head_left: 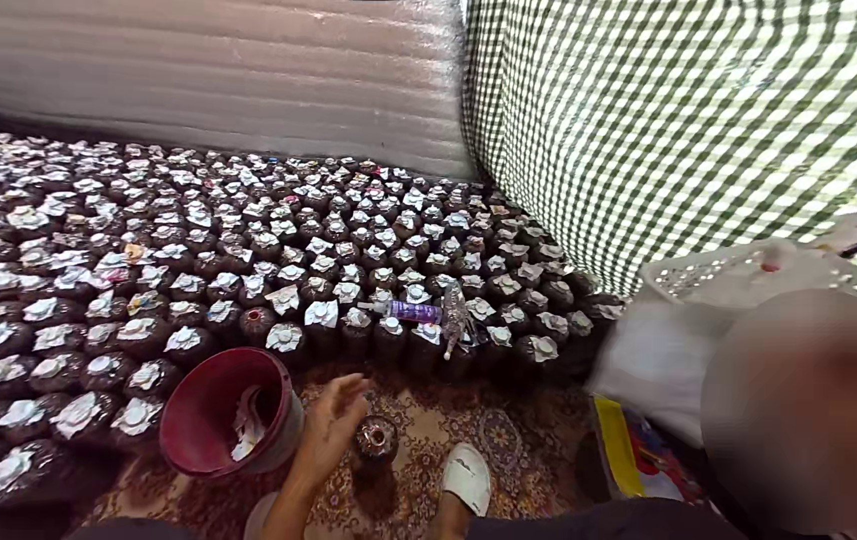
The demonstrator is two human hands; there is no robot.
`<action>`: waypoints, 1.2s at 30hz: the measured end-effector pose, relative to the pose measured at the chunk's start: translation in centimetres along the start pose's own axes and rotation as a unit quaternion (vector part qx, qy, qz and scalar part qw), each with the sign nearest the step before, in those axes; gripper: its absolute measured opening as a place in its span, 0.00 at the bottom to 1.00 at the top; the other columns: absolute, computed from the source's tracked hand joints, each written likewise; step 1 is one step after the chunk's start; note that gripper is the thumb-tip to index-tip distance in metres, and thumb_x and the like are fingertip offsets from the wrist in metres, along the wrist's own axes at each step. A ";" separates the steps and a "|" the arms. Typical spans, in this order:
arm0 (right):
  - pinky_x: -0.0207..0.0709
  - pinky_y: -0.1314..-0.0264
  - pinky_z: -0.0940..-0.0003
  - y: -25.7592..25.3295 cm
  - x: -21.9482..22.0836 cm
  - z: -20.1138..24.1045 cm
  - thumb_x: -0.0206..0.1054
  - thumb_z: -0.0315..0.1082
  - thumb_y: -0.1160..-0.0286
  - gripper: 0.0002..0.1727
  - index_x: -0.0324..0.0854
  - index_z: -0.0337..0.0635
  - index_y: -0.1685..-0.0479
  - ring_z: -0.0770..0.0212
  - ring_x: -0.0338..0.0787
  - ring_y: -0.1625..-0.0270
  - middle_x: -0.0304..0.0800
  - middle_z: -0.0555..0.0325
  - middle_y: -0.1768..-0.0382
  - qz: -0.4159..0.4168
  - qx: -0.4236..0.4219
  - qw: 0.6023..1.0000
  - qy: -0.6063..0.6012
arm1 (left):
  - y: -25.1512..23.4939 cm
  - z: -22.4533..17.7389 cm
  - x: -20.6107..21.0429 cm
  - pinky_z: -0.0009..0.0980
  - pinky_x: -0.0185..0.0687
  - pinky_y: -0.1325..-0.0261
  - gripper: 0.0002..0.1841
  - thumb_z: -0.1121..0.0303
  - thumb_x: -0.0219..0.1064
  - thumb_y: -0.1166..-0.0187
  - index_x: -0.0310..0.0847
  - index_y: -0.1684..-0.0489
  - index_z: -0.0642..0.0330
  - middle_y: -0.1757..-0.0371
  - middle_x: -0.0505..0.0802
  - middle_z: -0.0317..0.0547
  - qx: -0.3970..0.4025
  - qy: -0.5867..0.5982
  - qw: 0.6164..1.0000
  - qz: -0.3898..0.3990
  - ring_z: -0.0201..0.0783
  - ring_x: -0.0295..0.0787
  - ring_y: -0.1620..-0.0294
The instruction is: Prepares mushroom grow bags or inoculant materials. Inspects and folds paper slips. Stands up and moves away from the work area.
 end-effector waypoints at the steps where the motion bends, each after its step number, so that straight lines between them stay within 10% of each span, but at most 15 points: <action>1: 0.82 0.73 0.79 0.7 5.1 -0.4 0.74 0.30 0.35 0.09 0.82 0.41 0.59 0.78 0.84 0.74 0.88 0.67 0.72 0.031 0.015 0.997 -0.072 | 0.2 -1.2 1.0 0.42 0.81 0.25 0.23 0.61 0.59 0.13 0.76 0.25 0.64 0.30 0.89 0.48 -0.005 0.023 0.997 0.077 0.42 0.86 0.29; 4: 0.86 0.70 0.66 4.0 19.6 -1.5 0.78 0.29 0.34 0.06 0.86 0.40 0.63 0.65 0.90 0.73 0.92 0.59 0.73 0.173 0.142 0.951 -0.212 | 0.2 -2.4 1.6 0.41 0.81 0.25 0.24 0.58 0.58 0.10 0.75 0.25 0.66 0.33 0.90 0.48 -0.045 0.066 0.971 0.225 0.41 0.88 0.32; 9: 0.92 0.59 0.64 9.4 29.6 -1.6 0.76 0.28 0.27 0.09 0.87 0.32 0.53 0.59 0.96 0.64 0.96 0.50 0.64 0.271 0.273 0.845 -0.371 | 0.8 1.1 -1.6 0.36 0.89 0.39 0.16 0.72 0.68 0.19 0.81 0.37 0.68 0.48 0.95 0.48 -0.112 0.096 0.984 0.105 0.38 0.94 0.48; 13: 0.93 0.56 0.63 12.8 30.5 -3.4 0.73 0.28 0.24 0.12 0.87 0.30 0.47 0.58 0.96 0.59 0.95 0.49 0.60 0.314 0.325 0.795 -0.404 | 1.8 3.8 -1.3 0.35 0.89 0.39 0.16 0.75 0.67 0.19 0.80 0.36 0.69 0.47 0.95 0.49 -0.157 0.122 0.977 0.075 0.39 0.94 0.48; 20: 0.85 0.66 0.72 14.5 30.7 -6.2 0.84 0.36 0.39 0.13 0.87 0.38 0.69 0.68 0.89 0.72 0.91 0.58 0.74 0.305 0.285 0.854 -0.311 | 3.3 7.1 -0.1 0.36 0.90 0.40 0.16 0.75 0.67 0.19 0.81 0.35 0.68 0.48 0.95 0.48 -0.221 0.128 0.963 0.088 0.38 0.94 0.49; 26: 0.80 0.75 0.72 11.0 26.0 -8.1 0.80 0.31 0.33 0.06 0.89 0.40 0.67 0.68 0.84 0.80 0.89 0.60 0.78 0.180 0.276 0.911 -0.247 | 5.9 12.3 -3.0 0.37 0.91 0.45 0.16 0.76 0.67 0.19 0.81 0.35 0.68 0.50 0.96 0.50 -0.292 0.089 0.952 0.006 0.39 0.95 0.53; 36: 0.88 0.68 0.70 10.0 25.5 -9.4 0.75 0.27 0.30 0.05 0.90 0.37 0.59 0.63 0.92 0.70 0.94 0.55 0.68 0.138 0.267 0.914 -0.274 | 6.3 13.4 1.2 0.47 0.83 0.40 0.13 0.74 0.68 0.27 0.84 0.47 0.68 0.48 0.91 0.54 -0.239 -0.148 0.921 0.271 0.44 0.89 0.49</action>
Point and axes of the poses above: each hand's wrist, its own y-axis away from the middle knuckle, its own x-axis out of the palm, z = x × y, the point moved 5 cm from there along -y, towards the middle knuckle
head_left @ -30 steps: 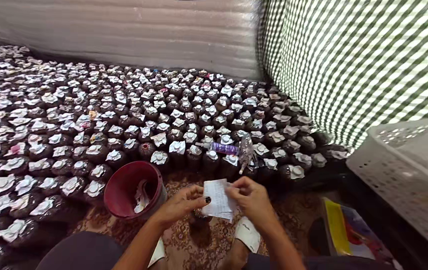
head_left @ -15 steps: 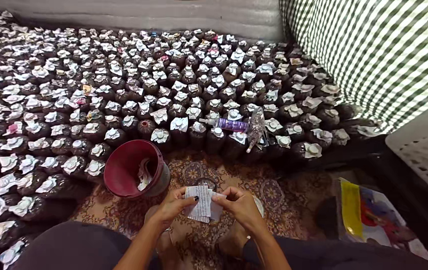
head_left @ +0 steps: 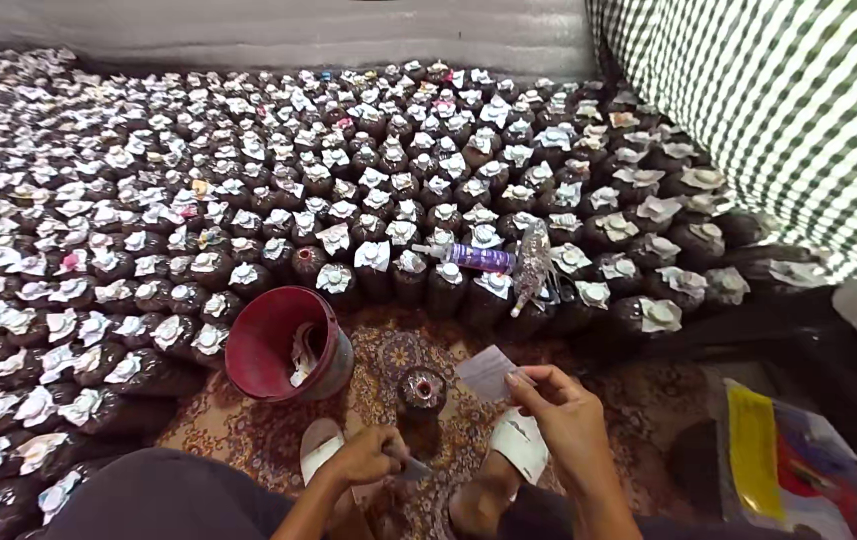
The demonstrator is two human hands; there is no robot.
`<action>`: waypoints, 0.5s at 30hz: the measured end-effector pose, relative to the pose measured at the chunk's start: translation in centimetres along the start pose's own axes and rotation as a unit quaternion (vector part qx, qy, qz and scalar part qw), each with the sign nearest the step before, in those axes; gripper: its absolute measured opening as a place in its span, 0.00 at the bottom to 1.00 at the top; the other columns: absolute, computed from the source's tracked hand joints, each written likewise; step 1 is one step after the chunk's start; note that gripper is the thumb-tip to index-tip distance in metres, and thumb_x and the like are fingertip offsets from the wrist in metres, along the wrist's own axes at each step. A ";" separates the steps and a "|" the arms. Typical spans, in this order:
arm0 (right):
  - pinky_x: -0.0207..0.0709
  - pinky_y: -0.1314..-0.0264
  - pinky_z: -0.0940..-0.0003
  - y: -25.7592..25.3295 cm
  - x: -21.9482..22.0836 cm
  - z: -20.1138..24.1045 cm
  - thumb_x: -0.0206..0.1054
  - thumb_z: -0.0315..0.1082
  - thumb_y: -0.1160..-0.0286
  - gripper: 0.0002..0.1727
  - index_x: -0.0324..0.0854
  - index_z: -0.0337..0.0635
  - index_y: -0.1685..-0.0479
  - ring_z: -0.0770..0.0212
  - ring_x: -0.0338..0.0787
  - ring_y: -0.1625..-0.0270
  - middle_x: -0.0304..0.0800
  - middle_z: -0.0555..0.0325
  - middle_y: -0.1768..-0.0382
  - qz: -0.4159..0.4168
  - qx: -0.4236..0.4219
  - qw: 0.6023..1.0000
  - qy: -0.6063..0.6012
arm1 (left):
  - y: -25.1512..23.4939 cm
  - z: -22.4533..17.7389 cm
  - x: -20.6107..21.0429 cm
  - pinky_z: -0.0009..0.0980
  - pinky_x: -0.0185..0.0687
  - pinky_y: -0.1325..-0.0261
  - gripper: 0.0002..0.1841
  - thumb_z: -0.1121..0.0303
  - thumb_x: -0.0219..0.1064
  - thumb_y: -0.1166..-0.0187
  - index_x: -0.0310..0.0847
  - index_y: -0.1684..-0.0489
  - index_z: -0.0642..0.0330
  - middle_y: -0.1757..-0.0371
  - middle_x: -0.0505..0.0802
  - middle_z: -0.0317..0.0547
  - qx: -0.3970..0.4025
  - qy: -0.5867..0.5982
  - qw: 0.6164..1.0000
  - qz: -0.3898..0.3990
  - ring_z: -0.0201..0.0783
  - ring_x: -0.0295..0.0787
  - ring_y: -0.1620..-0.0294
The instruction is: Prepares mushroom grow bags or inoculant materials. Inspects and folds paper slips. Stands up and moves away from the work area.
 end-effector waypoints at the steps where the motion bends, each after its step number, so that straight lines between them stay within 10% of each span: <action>1: 0.88 0.66 0.69 -0.1 -0.2 -0.2 0.75 0.28 0.30 0.05 0.90 0.38 0.59 0.63 0.92 0.69 0.94 0.55 0.67 0.002 0.005 1.000 0.008 | 0.2 -1.0 -0.1 0.45 0.83 0.41 0.11 0.74 0.69 0.27 0.85 0.49 0.66 0.47 0.92 0.51 0.017 -0.003 1.000 0.011 0.41 0.89 0.49; 8: 0.88 0.62 0.67 0.5 1.7 -1.8 0.77 0.30 0.33 0.08 0.90 0.36 0.58 0.63 0.92 0.66 0.94 0.56 0.65 0.094 0.033 0.994 0.046 | 0.6 -4.1 -2.7 0.31 0.84 0.51 0.11 0.75 0.66 0.27 0.82 0.49 0.58 0.57 0.91 0.35 0.115 0.245 0.961 -0.060 0.28 0.87 0.57; 15: 0.88 0.60 0.63 2.1 4.8 -2.2 0.75 0.35 0.29 0.13 0.88 0.34 0.52 0.63 0.91 0.66 0.93 0.53 0.62 0.195 0.072 0.977 0.043 | 0.8 -2.8 -3.8 0.39 0.92 0.47 0.20 0.79 0.63 0.28 0.77 0.35 0.68 0.50 0.94 0.48 0.092 0.303 0.926 -0.207 0.38 0.94 0.52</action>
Point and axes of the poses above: each hand's wrist, its own y-axis away from the middle knuckle, its own x-axis out of the palm, z = x × y, the point moved 5 cm from there along -y, towards the middle knuckle
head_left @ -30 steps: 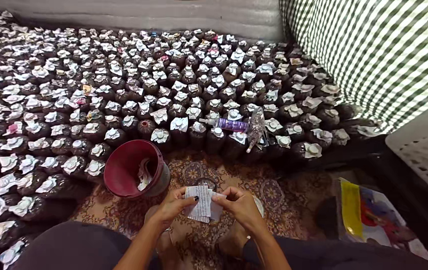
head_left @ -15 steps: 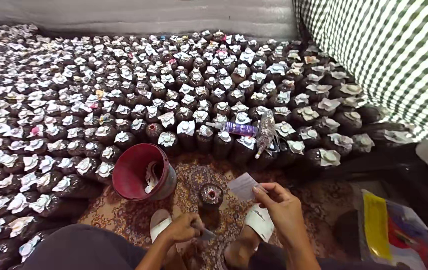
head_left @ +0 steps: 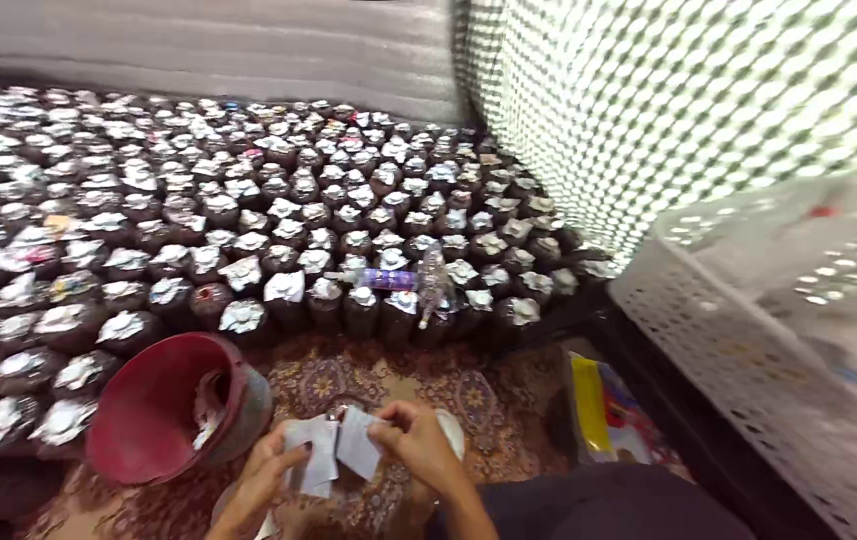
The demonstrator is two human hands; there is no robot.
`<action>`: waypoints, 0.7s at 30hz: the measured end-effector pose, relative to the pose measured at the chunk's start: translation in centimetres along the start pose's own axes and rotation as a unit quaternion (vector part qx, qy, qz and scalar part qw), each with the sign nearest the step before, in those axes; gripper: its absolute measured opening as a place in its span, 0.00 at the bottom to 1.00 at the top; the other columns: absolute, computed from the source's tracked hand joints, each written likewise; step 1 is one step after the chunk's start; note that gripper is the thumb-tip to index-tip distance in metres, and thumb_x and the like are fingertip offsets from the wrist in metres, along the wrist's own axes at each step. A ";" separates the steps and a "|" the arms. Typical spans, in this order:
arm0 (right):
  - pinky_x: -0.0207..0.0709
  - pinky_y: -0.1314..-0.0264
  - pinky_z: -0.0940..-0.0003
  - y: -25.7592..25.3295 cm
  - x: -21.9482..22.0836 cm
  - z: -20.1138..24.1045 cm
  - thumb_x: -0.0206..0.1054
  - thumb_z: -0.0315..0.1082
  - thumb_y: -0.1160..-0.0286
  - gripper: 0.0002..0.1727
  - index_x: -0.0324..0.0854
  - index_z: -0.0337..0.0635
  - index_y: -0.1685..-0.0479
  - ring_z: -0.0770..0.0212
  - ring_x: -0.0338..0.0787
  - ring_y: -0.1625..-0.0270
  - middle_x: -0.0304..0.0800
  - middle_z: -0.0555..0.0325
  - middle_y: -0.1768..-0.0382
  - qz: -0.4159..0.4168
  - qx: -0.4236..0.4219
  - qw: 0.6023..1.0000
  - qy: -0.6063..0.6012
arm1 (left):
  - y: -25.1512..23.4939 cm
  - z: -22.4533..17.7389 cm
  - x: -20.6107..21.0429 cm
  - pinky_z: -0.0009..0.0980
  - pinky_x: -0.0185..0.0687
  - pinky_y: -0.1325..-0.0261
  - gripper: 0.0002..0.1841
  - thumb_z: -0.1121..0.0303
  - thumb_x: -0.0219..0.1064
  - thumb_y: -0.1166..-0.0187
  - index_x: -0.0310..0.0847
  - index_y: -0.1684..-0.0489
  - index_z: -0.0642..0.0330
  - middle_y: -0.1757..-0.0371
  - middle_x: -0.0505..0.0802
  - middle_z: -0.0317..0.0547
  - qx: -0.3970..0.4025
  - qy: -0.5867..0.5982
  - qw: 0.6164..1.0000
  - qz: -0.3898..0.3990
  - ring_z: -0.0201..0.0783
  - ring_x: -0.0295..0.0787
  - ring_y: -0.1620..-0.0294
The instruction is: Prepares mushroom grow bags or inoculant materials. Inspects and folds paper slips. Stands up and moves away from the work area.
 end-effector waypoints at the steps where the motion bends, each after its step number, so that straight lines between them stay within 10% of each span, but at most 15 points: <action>1: 0.88 0.59 0.64 0.1 0.3 0.0 0.75 0.35 0.28 0.14 0.87 0.34 0.52 0.63 0.91 0.66 0.92 0.53 0.62 0.013 0.001 1.000 -0.009 | 0.0 0.0 0.1 0.37 0.92 0.50 0.20 0.78 0.62 0.29 0.78 0.36 0.66 0.51 0.95 0.46 0.000 0.018 1.000 -0.002 0.37 0.94 0.54; 7: 0.86 0.61 0.67 0.2 2.5 -0.3 0.74 0.33 0.27 0.13 0.87 0.33 0.52 0.65 0.88 0.68 0.90 0.53 0.62 0.023 0.017 0.998 -0.063 | 0.2 -1.5 1.9 0.37 0.85 0.34 0.11 0.81 0.59 0.32 0.79 0.57 0.58 0.26 0.87 0.49 0.066 0.075 0.987 0.128 0.41 0.86 0.28; 11: 0.84 0.66 0.72 0.4 2.0 0.0 0.73 0.30 0.27 0.10 0.86 0.34 0.53 0.70 0.87 0.71 0.89 0.59 0.67 0.051 0.030 0.988 -0.143 | 0.1 -1.9 2.4 0.27 0.87 0.53 0.12 0.76 0.68 0.32 0.85 0.55 0.47 0.54 0.92 0.33 0.073 0.056 0.980 0.179 0.27 0.89 0.56; 15: 0.87 0.61 0.71 0.2 1.1 0.7 0.68 0.34 0.20 0.12 0.86 0.36 0.47 0.70 0.90 0.66 0.93 0.61 0.62 0.130 0.022 0.971 -0.200 | 0.1 -2.9 2.6 0.28 0.89 0.55 0.11 0.69 0.75 0.31 0.84 0.52 0.52 0.60 0.94 0.37 0.073 0.045 0.980 0.177 0.29 0.91 0.61; 18: 0.88 0.62 0.67 -1.4 -5.0 -1.6 0.65 0.33 0.17 0.15 0.84 0.32 0.40 0.63 0.92 0.65 0.95 0.52 0.57 -0.121 0.031 0.972 -0.198 | 0.4 -4.2 2.1 0.32 0.91 0.54 0.13 0.75 0.72 0.32 0.85 0.49 0.60 0.56 0.95 0.42 0.097 0.017 0.991 0.091 0.34 0.93 0.57; 21: 0.82 0.66 0.67 -1.5 -13.9 -7.3 0.65 0.27 0.18 0.17 0.77 0.31 0.33 0.61 0.87 0.69 0.88 0.48 0.60 -0.443 0.113 0.855 -0.245 | 1.5 -6.0 1.5 0.33 0.92 0.53 0.16 0.79 0.68 0.33 0.82 0.46 0.64 0.54 0.95 0.45 0.097 -0.006 0.995 0.016 0.36 0.94 0.55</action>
Point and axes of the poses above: each hand's wrist, its own y-axis away from the middle knuckle, its own x-axis out of the palm, z = x × y, the point moved 5 cm from there along -y, towards the middle knuckle
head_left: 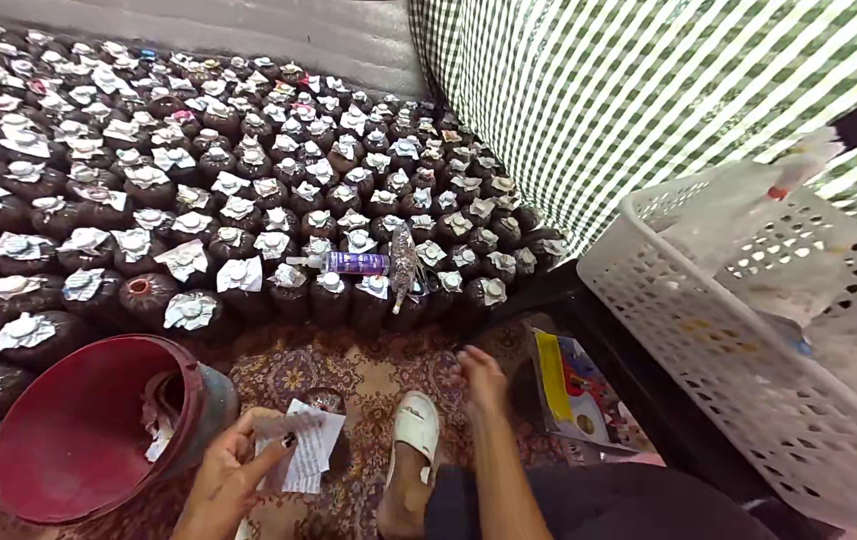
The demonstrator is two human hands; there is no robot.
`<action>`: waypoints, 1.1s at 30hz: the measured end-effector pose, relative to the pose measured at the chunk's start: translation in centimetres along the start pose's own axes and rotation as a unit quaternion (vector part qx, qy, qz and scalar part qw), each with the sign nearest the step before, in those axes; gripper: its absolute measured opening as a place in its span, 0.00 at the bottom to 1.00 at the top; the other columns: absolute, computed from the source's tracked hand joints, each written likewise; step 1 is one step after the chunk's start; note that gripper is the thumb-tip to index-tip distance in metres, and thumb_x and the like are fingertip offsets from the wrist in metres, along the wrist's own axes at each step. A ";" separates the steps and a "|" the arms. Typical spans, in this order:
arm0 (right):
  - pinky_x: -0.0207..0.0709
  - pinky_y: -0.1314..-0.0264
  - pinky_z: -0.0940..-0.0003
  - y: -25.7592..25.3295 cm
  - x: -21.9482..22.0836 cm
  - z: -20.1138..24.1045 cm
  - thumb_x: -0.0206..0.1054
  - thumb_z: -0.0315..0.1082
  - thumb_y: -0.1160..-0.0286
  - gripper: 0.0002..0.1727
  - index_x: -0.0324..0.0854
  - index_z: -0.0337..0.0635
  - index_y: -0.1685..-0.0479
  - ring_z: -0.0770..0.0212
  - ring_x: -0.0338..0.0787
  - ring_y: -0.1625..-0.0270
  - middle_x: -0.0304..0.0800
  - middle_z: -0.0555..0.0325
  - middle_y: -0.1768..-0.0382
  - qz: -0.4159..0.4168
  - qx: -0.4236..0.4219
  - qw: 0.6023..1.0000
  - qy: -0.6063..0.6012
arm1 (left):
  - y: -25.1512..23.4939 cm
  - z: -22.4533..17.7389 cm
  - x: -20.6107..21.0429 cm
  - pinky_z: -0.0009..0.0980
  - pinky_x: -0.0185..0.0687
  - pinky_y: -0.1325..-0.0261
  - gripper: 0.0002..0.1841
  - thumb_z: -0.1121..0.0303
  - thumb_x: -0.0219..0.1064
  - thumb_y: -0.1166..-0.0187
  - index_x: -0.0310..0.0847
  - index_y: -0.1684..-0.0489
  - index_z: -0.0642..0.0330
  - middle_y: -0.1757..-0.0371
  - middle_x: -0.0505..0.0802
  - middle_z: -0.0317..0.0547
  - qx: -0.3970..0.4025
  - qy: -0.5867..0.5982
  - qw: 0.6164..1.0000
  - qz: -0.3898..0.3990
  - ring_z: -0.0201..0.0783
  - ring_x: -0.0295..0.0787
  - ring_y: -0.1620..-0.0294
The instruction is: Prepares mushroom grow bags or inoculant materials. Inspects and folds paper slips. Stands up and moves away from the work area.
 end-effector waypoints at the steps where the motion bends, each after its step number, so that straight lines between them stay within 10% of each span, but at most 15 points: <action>1: 0.80 0.67 0.69 -2.1 -2.0 -0.5 0.60 0.30 0.14 0.17 0.74 0.34 0.31 0.63 0.84 0.70 0.84 0.51 0.60 -0.077 0.044 0.994 -0.071 | 0.2 -0.6 0.0 0.32 0.92 0.54 0.16 0.79 0.68 0.34 0.82 0.46 0.63 0.55 0.95 0.44 0.002 -0.003 1.000 -0.014 0.35 0.94 0.56; 3: 0.81 0.64 0.70 -4.6 -5.0 -2.1 0.54 0.49 0.10 0.23 0.67 0.43 0.29 0.64 0.85 0.66 0.82 0.53 0.56 -0.167 0.118 0.958 -0.199 | 0.4 -1.4 -0.2 0.31 0.92 0.53 0.15 0.79 0.69 0.33 0.83 0.47 0.63 0.55 0.96 0.43 0.011 0.006 1.000 -0.018 0.35 0.94 0.56; 5: 0.81 0.43 0.60 -5.3 -7.4 -3.2 0.51 0.62 0.13 0.37 0.55 0.49 0.13 0.54 0.85 0.40 0.75 0.44 0.30 -0.205 0.110 0.927 -0.295 | 0.6 -1.8 0.0 0.30 0.92 0.52 0.15 0.79 0.69 0.33 0.83 0.48 0.62 0.55 0.96 0.41 0.018 0.015 1.000 -0.012 0.34 0.94 0.56; 10: 0.72 0.21 0.37 -7.3 -12.4 -4.7 0.45 0.76 0.21 0.48 0.44 0.62 0.06 0.45 0.62 0.10 0.51 0.50 0.08 -0.301 0.005 0.852 -0.428 | 0.2 -1.2 -0.1 0.30 0.92 0.54 0.15 0.81 0.67 0.33 0.82 0.48 0.65 0.57 0.95 0.43 0.008 0.002 0.997 -0.078 0.33 0.94 0.58; 22: 0.67 0.17 0.61 -3.3 -16.8 1.0 0.37 0.34 0.04 0.27 0.48 0.37 0.10 0.54 0.68 0.16 0.59 0.43 0.14 -0.263 -0.048 0.942 -0.202 | -0.4 -3.2 2.0 0.29 0.92 0.59 0.14 0.77 0.69 0.33 0.84 0.49 0.64 0.58 0.95 0.46 0.027 0.000 0.990 -0.138 0.36 0.94 0.60; 33: 0.88 0.49 0.62 8.6 -11.8 7.9 0.51 0.23 0.14 0.22 0.60 0.36 0.22 0.53 0.86 0.43 0.72 0.43 0.37 -0.215 -0.075 0.951 -0.210 | 1.2 -5.7 1.3 0.29 0.92 0.58 0.11 0.83 0.65 0.23 0.83 0.47 0.65 0.58 0.95 0.46 0.044 0.056 0.988 -0.138 0.34 0.94 0.62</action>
Point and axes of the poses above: each hand's wrist, its own y-axis away from the middle knuckle, its own x-axis out of the palm, z = x × y, the point moved 5 cm from there along -y, towards the middle knuckle
